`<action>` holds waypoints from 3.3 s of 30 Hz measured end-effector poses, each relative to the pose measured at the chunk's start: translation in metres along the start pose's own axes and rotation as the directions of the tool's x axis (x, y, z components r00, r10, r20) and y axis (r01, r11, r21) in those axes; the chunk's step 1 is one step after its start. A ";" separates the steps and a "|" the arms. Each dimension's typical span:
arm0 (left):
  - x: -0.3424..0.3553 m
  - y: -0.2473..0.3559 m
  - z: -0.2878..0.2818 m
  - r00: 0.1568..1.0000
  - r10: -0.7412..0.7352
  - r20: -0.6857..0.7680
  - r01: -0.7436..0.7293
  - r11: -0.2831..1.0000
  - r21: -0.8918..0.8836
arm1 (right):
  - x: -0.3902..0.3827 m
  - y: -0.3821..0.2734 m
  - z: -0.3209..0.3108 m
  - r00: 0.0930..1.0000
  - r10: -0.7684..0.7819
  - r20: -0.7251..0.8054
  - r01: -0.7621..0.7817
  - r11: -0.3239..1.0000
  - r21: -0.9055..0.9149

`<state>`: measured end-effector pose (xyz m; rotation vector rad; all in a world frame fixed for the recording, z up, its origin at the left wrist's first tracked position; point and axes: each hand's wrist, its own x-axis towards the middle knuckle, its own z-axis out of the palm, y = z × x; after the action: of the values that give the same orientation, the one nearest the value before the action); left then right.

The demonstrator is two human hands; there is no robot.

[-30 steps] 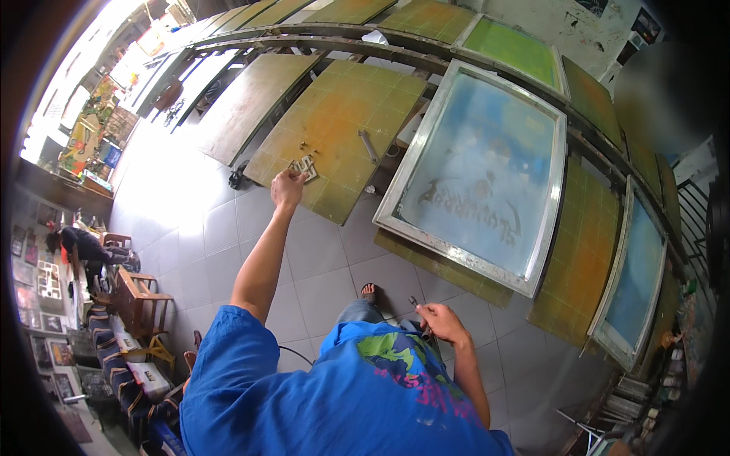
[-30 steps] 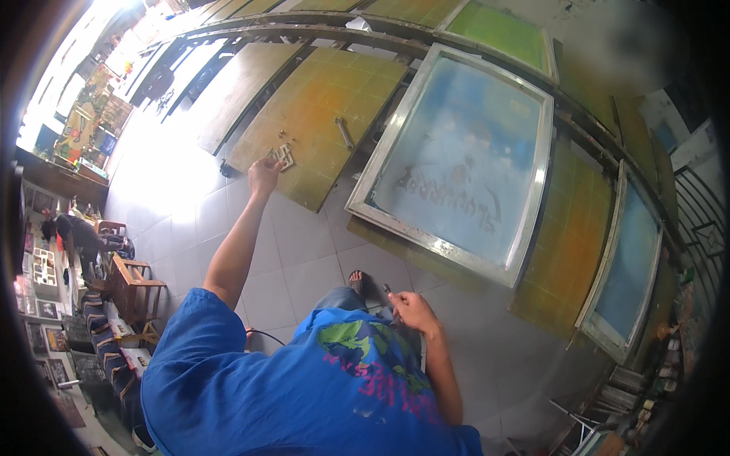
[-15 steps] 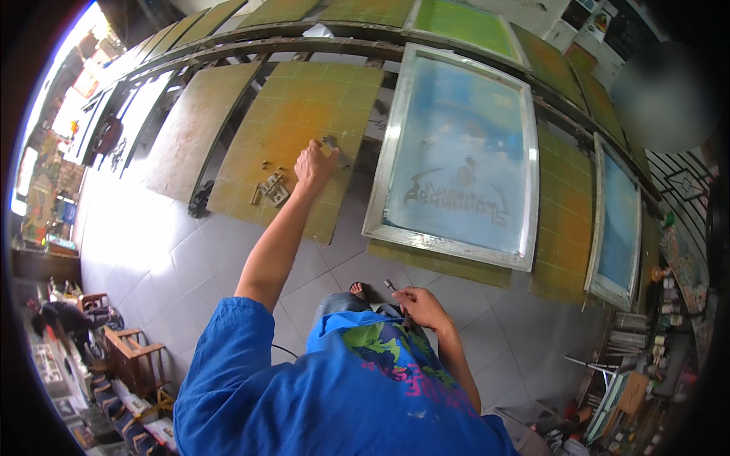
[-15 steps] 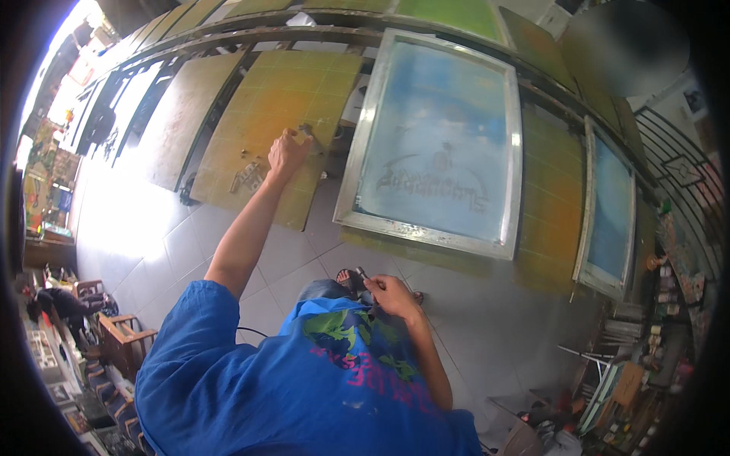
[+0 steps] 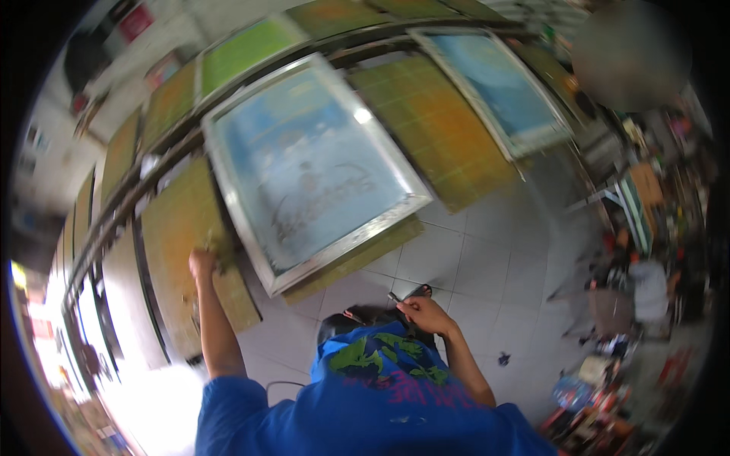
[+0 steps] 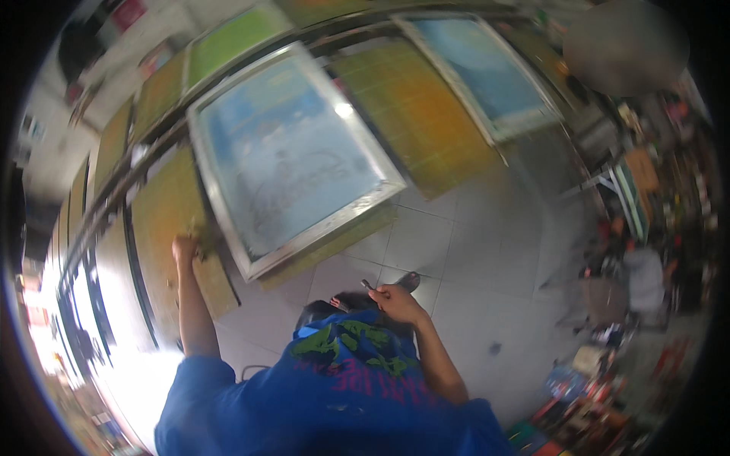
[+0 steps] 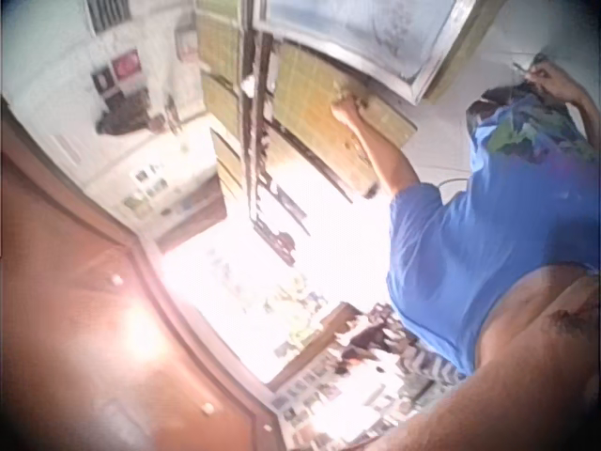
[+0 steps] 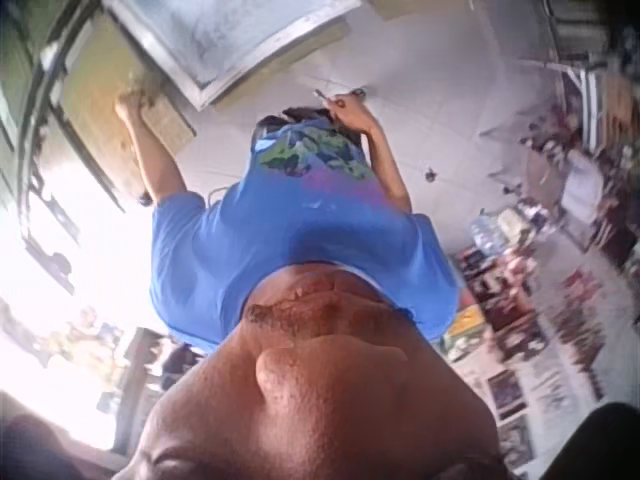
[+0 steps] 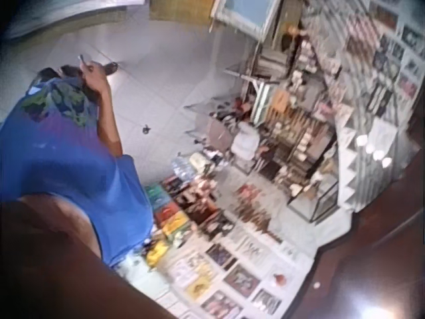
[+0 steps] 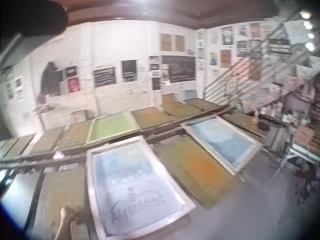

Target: The person uses a hex key to adjust and tighten the mounting hardware on multiple screen printing frames positioned on a production table.

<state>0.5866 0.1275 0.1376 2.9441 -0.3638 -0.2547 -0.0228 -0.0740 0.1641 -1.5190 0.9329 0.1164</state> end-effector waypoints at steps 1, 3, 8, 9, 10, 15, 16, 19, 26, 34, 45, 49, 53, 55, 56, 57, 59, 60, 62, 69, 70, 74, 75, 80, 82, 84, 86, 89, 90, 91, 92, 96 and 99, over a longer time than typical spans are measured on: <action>0.010 -0.025 0.000 0.998 0.052 -0.046 -0.047 0.993 0.105 | -0.003 0.005 -0.007 1.000 -0.015 -0.017 0.016 0.998 0.058; 0.009 -0.023 0.000 0.996 0.068 -0.058 -0.064 0.996 0.068 | -0.009 0.024 -0.026 0.995 -0.002 -0.097 0.016 0.989 0.146; -0.069 0.089 -0.014 0.898 0.226 -0.377 -0.365 0.862 -0.352 | -0.013 0.068 -0.078 0.961 0.080 -0.265 0.015 0.941 0.339; -0.083 0.111 -0.016 0.898 0.269 -0.348 -0.418 0.768 -0.485 | -0.013 0.073 -0.091 0.960 0.083 -0.267 0.013 0.940 0.340; -0.094 0.138 -0.017 0.892 0.318 -0.322 -0.452 0.654 -0.607 | -0.012 0.078 -0.105 0.960 0.087 -0.268 0.010 0.940 0.342; -0.250 0.367 -0.059 0.896 0.442 0.043 -0.197 0.482 -0.854 | -0.025 0.106 -0.190 0.903 -0.049 -0.428 0.142 0.972 0.189; -0.270 0.398 -0.052 0.865 0.495 0.077 -0.171 0.436 -0.884 | -0.032 0.105 -0.209 0.895 -0.029 -0.445 0.130 0.972 0.198; -0.339 0.476 -0.026 0.718 0.680 0.148 -0.141 0.350 -0.926 | -0.053 0.123 -0.258 0.838 0.020 -0.546 0.099 0.977 0.189; -0.507 0.599 0.099 0.276 0.843 0.461 0.113 0.448 -0.887 | -0.088 0.154 -0.331 0.521 -0.086 -0.849 0.026 0.996 -0.084; -0.627 0.737 0.137 0.011 0.752 0.659 0.292 0.628 -0.721 | -0.111 0.161 -0.447 0.552 -0.063 -0.832 0.109 0.994 -0.003; -0.655 0.941 0.157 0.056 0.773 0.632 0.262 0.599 -0.756 | -0.089 0.169 -0.658 0.635 -0.036 -0.772 0.117 0.992 0.051; -0.655 0.984 0.177 0.009 0.884 0.467 -0.079 0.467 -0.881 | -0.085 0.161 -0.709 0.793 -0.073 -0.605 0.081 0.997 -0.015; -0.671 1.015 0.197 0.052 0.837 0.545 -0.139 0.547 -0.826 | -0.063 0.164 -0.754 0.851 -0.149 -0.503 0.109 0.988 -0.108; -0.687 1.028 0.205 0.185 0.828 0.529 -0.133 0.554 -0.822 | -0.038 0.190 -0.768 0.814 -0.270 -0.513 0.137 0.949 -0.283; -0.694 1.035 0.211 0.256 0.813 0.523 -0.125 0.564 -0.816 | -0.029 0.195 -0.778 0.817 -0.257 -0.517 0.214 0.966 -0.142; -0.693 1.040 0.222 0.224 0.837 0.499 -0.260 0.545 -0.797 | -0.022 0.201 -0.782 0.825 -0.230 -0.516 0.278 0.961 0.016; -0.708 1.046 0.233 0.382 0.717 0.582 -0.060 0.648 -0.759 | -0.009 0.230 -0.789 0.862 -0.013 -0.506 0.121 0.976 0.181; -0.715 1.055 0.241 0.426 0.668 0.610 0.061 0.651 -0.756 | -0.009 0.233 -0.800 0.858 -0.052 -0.511 0.136 0.982 0.128; -0.724 1.060 0.270 0.480 0.576 0.662 0.315 0.591 -0.742 | -0.012 0.239 -0.819 0.845 -0.138 -0.517 0.175 0.984 0.023; -0.745 1.077 0.300 0.323 0.579 0.749 0.507 0.562 -0.653 | -0.013 0.259 -0.876 0.887 -0.390 -0.246 0.348 0.916 -0.200; -0.750 1.080 0.301 0.418 0.571 0.707 0.451 0.545 -0.707 | -0.012 0.262 -0.881 0.871 -0.436 -0.224 0.383 0.891 -0.245; -0.754 1.076 0.312 0.649 0.459 0.607 0.349 0.530 -0.773 | -0.012 0.256 -0.912 0.758 -0.606 -0.240 0.525 0.786 -0.327; -0.753 1.060 0.337 0.719 0.421 0.553 0.211 0.625 -0.751 | -0.011 0.258 -0.924 0.760 -0.608 -0.232 0.534 0.786 -0.312; -0.757 1.073 0.338 0.849 0.446 0.285 -0.121 0.688 -0.716 | 0.004 0.264 -0.985 0.833 -0.449 -0.322 0.450 0.890 -0.075; -0.753 1.090 0.326 0.845 0.394 0.362 0.019 0.653 -0.757 | 0.010 0.263 -1.006 0.899 -0.299 -0.320 0.305 0.952 -0.032; -0.747 1.095 0.327 0.819 0.377 0.433 0.114 0.633 -0.766 | 0.012 0.248 -1.023 0.940 -0.232 -0.248 0.264 0.959 0.100; -0.743 1.099 0.327 0.804 0.374 0.462 0.176 0.592 -0.786 | 0.019 0.236 -1.032 0.938 -0.260 -0.229 0.294 0.947 0.131; -0.735 1.103 0.327 0.801 0.392 0.452 0.182 0.560 -0.808 | 0.030 0.218 -1.039 0.874 -0.444 -0.199 0.427 0.896 -0.122; -0.736 1.102 0.329 0.817 0.403 0.412 0.133 0.564 -0.815 | 0.034 0.211 -1.042 0.843 -0.511 -0.165 0.467 0.849 -0.247; -0.737 1.101 0.331 0.831 0.414 0.371 0.083 0.568 -0.819 | 0.036 0.203 -1.040 0.824 -0.543 -0.165 0.487 0.825 -0.286; -0.736 1.101 0.333 0.822 0.422 0.384 0.096 0.561 -0.822 | 0.037 0.194 -1.036 0.804 -0.572 -0.163 0.503 0.799 -0.329; -0.742 1.102 0.331 0.892 0.363 0.271 -0.138 0.788 -0.600 | 0.052 0.173 -1.024 0.852 -0.508 -0.129 0.472 0.851 -0.231; -0.741 1.106 0.325 0.882 0.415 0.222 -0.314 0.870 -0.379 | 0.063 0.166 -1.025 0.837 -0.546 -0.043 0.511 0.806 -0.297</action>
<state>-0.4328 -0.7885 0.1329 2.4375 -0.8266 -0.6396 -0.5349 -0.9782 0.2111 -2.0183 0.5678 -0.2729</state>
